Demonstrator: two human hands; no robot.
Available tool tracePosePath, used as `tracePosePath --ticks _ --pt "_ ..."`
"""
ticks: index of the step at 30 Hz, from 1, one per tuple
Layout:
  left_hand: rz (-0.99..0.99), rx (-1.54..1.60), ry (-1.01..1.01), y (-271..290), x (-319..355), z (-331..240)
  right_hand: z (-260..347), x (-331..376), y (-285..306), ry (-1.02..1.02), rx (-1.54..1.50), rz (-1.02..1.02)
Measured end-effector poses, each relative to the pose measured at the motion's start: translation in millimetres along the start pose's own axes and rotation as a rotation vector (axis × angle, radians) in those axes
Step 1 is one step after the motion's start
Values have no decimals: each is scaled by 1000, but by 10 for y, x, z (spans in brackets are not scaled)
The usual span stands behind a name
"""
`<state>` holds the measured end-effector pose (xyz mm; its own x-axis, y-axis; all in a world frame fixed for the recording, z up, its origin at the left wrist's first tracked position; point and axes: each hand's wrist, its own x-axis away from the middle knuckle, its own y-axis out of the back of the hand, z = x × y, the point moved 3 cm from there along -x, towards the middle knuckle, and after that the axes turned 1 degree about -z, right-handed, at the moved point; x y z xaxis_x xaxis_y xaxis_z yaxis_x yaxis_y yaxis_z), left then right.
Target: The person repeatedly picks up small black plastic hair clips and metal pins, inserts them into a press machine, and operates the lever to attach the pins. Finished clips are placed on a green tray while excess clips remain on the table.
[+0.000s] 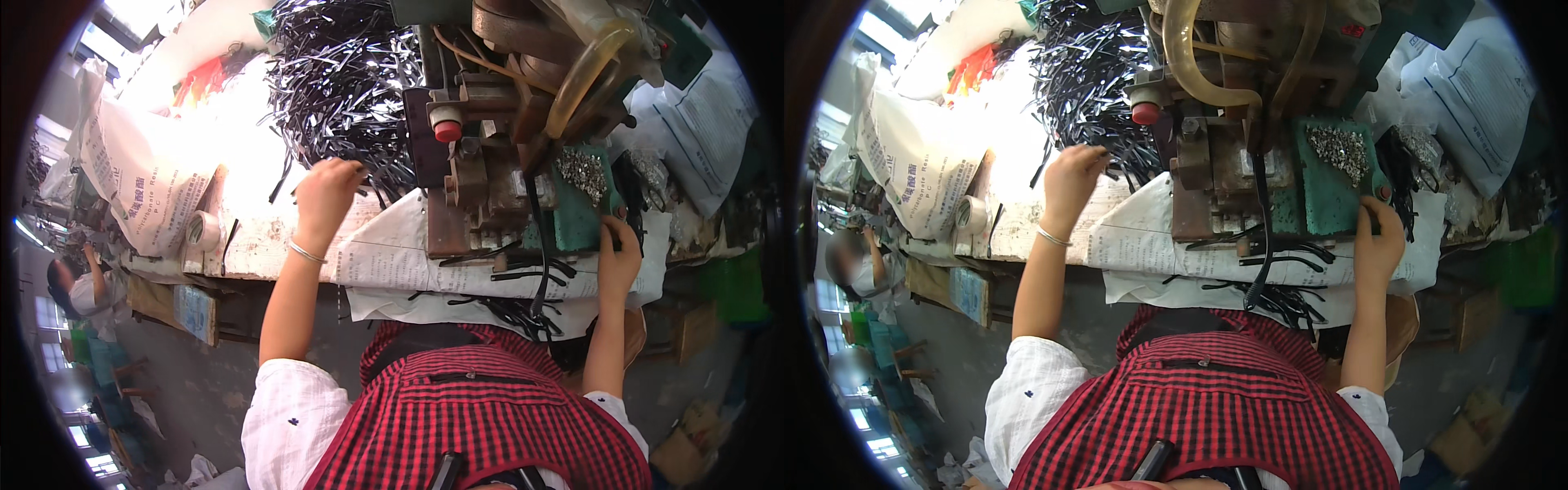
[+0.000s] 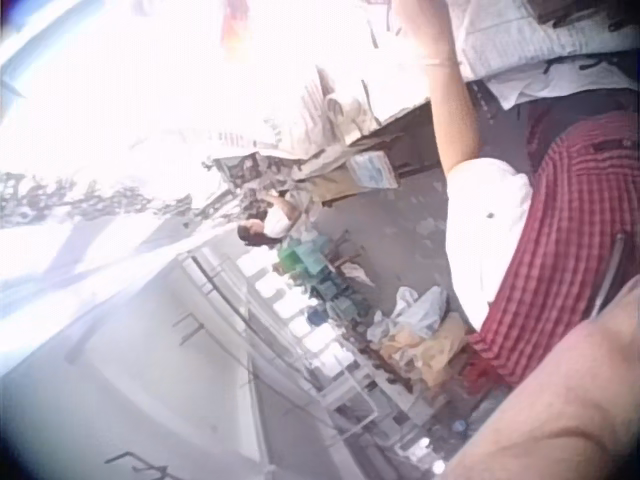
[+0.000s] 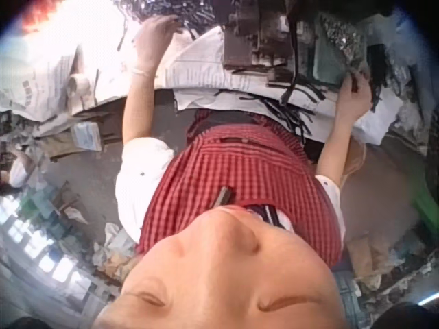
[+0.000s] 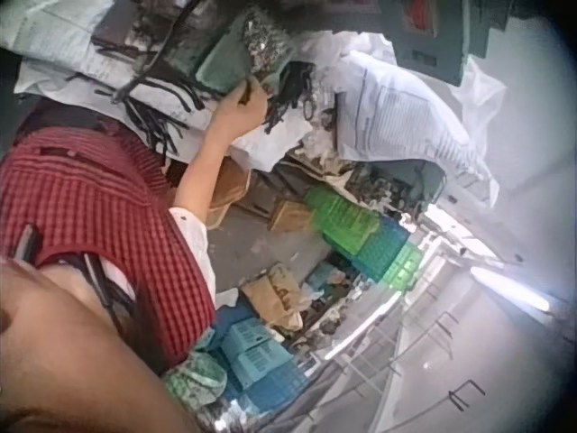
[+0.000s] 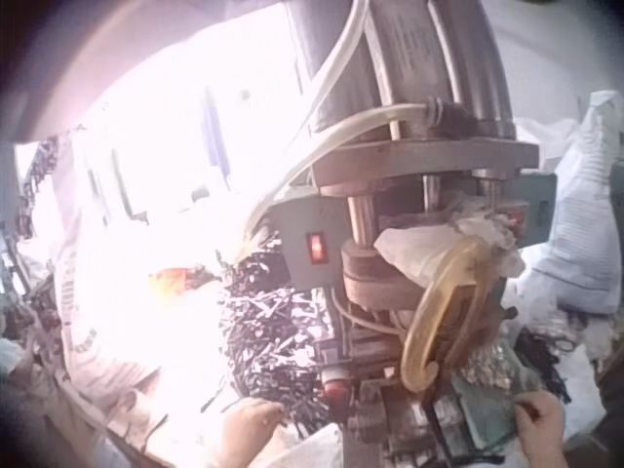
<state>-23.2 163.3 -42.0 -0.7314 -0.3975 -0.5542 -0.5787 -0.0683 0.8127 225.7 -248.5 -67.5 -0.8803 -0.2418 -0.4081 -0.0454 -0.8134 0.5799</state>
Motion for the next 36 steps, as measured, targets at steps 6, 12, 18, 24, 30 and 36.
tracePosePath --ticks 6,12,18,24,30,36 --pt "-152 -487 572 227 194 1635 -250 263 389 -38 42 -120" --pt "-47 -84 596 -326 327 1474 457 171 206 24 -222 -12" --pt "-324 -174 456 -314 313 1007 1449 -387 -375 408 -391 -11" --pt "-548 709 602 -67 516 316 1371 -79 -707 5 -877 88" --pt "-593 810 212 571 -22 -962 1628 -151 -606 -70 -1029 193" --pt "-304 519 -564 589 -131 -1939 1648 -111 -116 107 -701 476"
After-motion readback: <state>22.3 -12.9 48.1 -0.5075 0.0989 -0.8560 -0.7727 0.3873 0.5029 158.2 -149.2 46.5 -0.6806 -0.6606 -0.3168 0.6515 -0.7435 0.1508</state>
